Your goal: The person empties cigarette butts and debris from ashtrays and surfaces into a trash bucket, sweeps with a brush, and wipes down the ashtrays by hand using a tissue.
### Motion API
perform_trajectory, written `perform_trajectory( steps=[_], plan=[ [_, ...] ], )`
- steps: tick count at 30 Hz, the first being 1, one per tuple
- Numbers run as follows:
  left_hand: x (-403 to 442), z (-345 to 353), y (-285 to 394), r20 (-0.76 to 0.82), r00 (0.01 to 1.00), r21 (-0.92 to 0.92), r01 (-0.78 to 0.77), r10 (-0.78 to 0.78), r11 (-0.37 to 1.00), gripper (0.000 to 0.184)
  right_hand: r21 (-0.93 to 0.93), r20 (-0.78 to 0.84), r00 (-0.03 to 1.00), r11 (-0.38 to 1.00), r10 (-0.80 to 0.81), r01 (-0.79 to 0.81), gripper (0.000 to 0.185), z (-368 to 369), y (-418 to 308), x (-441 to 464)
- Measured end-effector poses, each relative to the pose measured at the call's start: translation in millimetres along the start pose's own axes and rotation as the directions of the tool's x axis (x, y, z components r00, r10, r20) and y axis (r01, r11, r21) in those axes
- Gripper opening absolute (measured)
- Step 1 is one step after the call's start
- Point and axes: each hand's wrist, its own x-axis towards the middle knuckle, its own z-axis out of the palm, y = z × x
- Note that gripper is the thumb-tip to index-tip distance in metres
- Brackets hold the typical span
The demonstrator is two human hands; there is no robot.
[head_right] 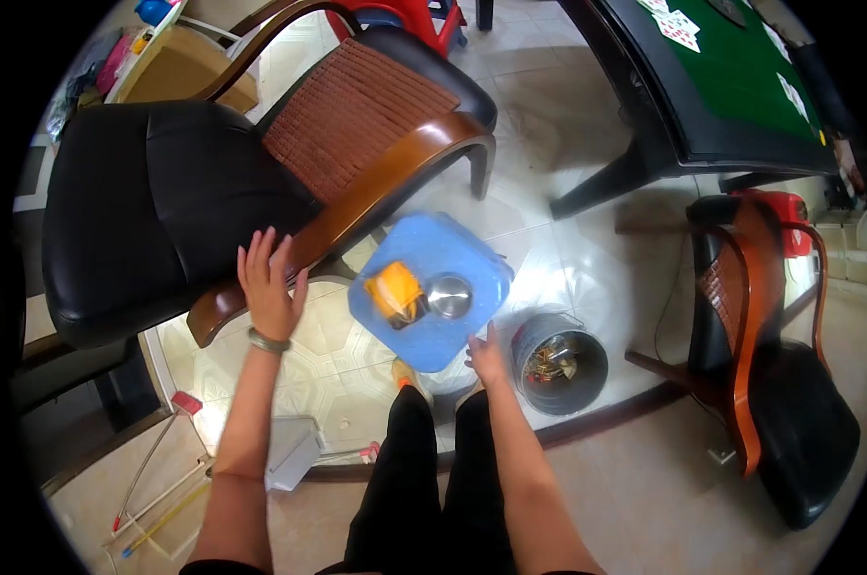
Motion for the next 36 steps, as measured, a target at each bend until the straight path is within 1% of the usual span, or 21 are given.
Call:
perform_trajectory(
  steps=[2,4,6,8,10,12,14,16,20,23,24,25,26,28,30,31,32,33,34,35,36],
  plan=[
    [8.8,7.9,-11.9,0.221,0.973,0.142,-0.095,0.062,0.985,0.057,-0.095,-0.236,0.944,0.972,-0.231,0.214,0.059,-12.1,-23.1,0.3],
    [9.5,32.8,-14.2,0.420,0.899,0.287,-0.260,0.123,0.922,0.053,-0.238,-0.414,0.787,0.888,-0.459,0.393,0.054,-15.7,-59.3,1.5],
    [11.2,36.8,-20.2,0.413,0.902,0.337,-0.280,0.126,0.899,0.054,-0.204,-0.336,0.735,0.807,-0.589,0.554,0.055,-3.9,-135.4,-10.4],
    [6.6,42.0,-28.0,0.400,0.906,0.355,-0.293,0.139,0.888,0.058,-0.237,-0.165,0.668,0.687,-0.725,0.687,0.057,23.0,-197.9,-2.6],
    [6.7,41.4,-44.9,0.402,0.902,0.333,-0.304,0.156,0.893,0.053,-0.197,-0.011,0.687,0.675,-0.727,0.711,0.059,68.1,-253.6,-7.9],
    [7.3,43.6,-79.0,0.437,0.888,0.322,-0.301,0.142,0.898,0.052,-0.346,0.144,0.655,0.582,-0.742,0.736,0.066,113.1,-274.5,22.2],
    [9.7,47.2,-121.0,0.450,0.881,0.367,-0.333,0.148,0.869,0.053,-0.558,0.129,0.571,0.417,-0.811,0.718,0.075,162.1,-279.3,29.6],
    [14.3,53.5,-159.2,0.509,0.853,0.375,-0.345,0.120,0.860,0.055,-0.417,0.189,0.680,0.569,-0.708,0.708,0.080,190.8,-291.5,6.8],
    [27.7,73.4,-235.1,0.603,0.796,0.363,-0.330,0.050,0.871,0.064,-0.404,0.165,0.806,0.706,-0.569,0.581,0.078,261.0,-319.5,12.7],
    [50.1,96.3,-296.5,0.592,0.801,0.388,-0.378,0.087,0.840,0.072,-0.390,0.097,0.710,0.629,-0.698,0.672,0.078,318.1,-329.6,61.6],
    [61.4,98.8,-312.8,0.581,0.808,0.386,-0.377,0.095,0.842,0.073,-0.381,0.135,0.714,0.629,-0.687,0.677,0.077,326.0,-342.4,68.6],
    [74.2,107.6,-327.8,0.564,0.823,0.502,-0.402,0.062,0.766,0.075,-0.369,0.184,0.716,0.627,-0.674,0.686,0.076,331.9,-358.0,78.9],
    [85.9,113.1,-339.5,0.537,0.844,0.490,-0.324,0.013,0.809,0.075,-0.354,0.234,0.710,0.622,-0.664,0.698,0.075,334.2,-372.6,84.0],
    [110.4,129.7,-367.3,0.508,0.851,0.515,-0.179,-0.130,0.838,0.075,-0.380,0.332,0.588,0.467,-0.737,0.799,0.066,320.0,-390.3,90.6],
    [145.2,133.1,-362.2,0.466,0.772,0.680,0.001,-0.432,0.733,0.081,-0.351,0.245,0.410,0.313,-0.879,0.882,0.055,270.6,-383.6,68.6],
    [164.5,147.9,-372.4,0.486,0.632,0.634,0.221,-0.604,0.741,0.083,-0.428,0.149,0.444,0.347,-0.884,0.835,0.049,236.9,-367.0,56.6],
    [139.0,184.9,-389.1,0.276,0.779,0.639,0.289,-0.563,0.713,0.084,-0.498,0.058,0.464,0.378,-0.884,0.781,0.044,201.4,-340.2,45.3],
    [126.4,191.5,-367.2,0.234,0.871,0.509,0.269,-0.432,0.818,0.085,-0.520,-0.137,0.514,0.503,-0.847,0.690,0.039,161.6,-303.4,34.9],
    [114.7,193.6,-346.4,0.150,0.940,0.379,0.232,-0.307,0.896,0.086,-0.581,-0.278,0.496,0.555,-0.822,0.595,0.039,120.9,-257.4,28.0],
    [91.8,198.3,-316.9,0.229,0.936,0.255,0.207,-0.267,0.945,0.088,-0.625,-0.417,0.556,0.671,-0.719,0.399,0.044,83.6,-209.7,17.9],
    [57.3,205.0,-283.1,0.304,0.930,0.130,0.176,-0.209,0.976,0.091,-0.498,-0.561,0.626,0.824,-0.543,0.269,0.055,50.8,-146.7,17.0]
  ],
)
